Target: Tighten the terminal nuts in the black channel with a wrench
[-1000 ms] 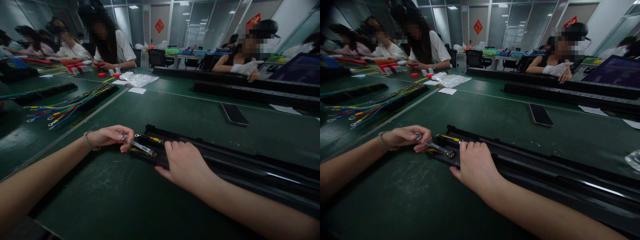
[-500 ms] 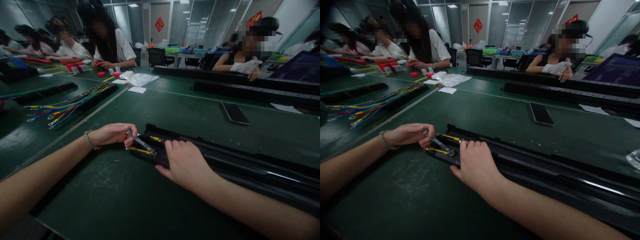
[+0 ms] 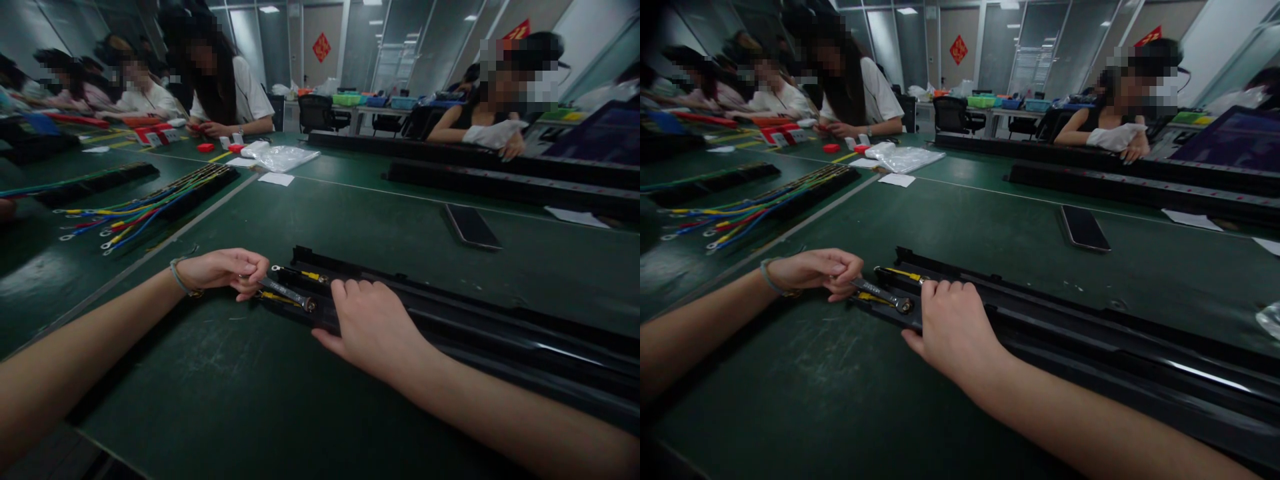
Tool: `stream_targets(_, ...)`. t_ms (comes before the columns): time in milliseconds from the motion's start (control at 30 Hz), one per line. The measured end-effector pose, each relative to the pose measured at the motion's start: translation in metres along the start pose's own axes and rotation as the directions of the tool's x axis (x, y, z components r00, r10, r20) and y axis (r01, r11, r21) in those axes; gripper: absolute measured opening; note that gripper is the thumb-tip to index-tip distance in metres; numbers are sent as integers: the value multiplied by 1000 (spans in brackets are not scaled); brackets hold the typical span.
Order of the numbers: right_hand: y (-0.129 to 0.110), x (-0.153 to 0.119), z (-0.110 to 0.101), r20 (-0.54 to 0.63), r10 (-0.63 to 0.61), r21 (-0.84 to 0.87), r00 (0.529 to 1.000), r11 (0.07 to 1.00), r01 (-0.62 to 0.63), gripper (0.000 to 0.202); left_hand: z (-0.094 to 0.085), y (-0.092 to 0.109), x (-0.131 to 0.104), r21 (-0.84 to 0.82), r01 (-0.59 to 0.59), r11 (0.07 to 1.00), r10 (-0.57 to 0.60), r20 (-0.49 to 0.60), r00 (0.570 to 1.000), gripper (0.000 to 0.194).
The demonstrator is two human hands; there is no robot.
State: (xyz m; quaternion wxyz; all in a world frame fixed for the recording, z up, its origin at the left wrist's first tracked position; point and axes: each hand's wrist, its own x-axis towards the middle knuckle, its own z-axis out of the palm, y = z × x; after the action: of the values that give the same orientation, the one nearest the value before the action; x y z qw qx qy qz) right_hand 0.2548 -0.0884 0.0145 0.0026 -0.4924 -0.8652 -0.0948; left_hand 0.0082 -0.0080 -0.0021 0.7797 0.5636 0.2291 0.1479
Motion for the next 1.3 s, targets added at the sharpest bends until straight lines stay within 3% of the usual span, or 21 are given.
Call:
stream_targets(367, 1, 1, 0, 5, -7, 1, 1000, 1000, 7, 49, -2, -2, 6, -59, -119, 991, 110, -144, 983, 23)
stream_targets(533, 1, 1, 1, -7, -3, -4, 1000, 1000, 3, 47, -4, -1, 4, -32, -120, 992, 116, -112, 987, 20)
stream_targets(733, 0, 1, 1, 4, -4, 0, 1000, 1000, 4, 48, -5, 1, -1, 42, -44, 998, 43, 30, 999, 19)
stream_targets(900, 0, 0, -1, 15, -9, 1, 1000, 1000, 9, 47, -3, 1, -1, 19, -38, 999, 36, 70, 997, 19)
stream_targets(1300, 1, 0, 1, -6, -1, 15, 1000, 1000, 1, 47, -2, -1, 2, -16, -137, 990, 134, -113, 984, 20)
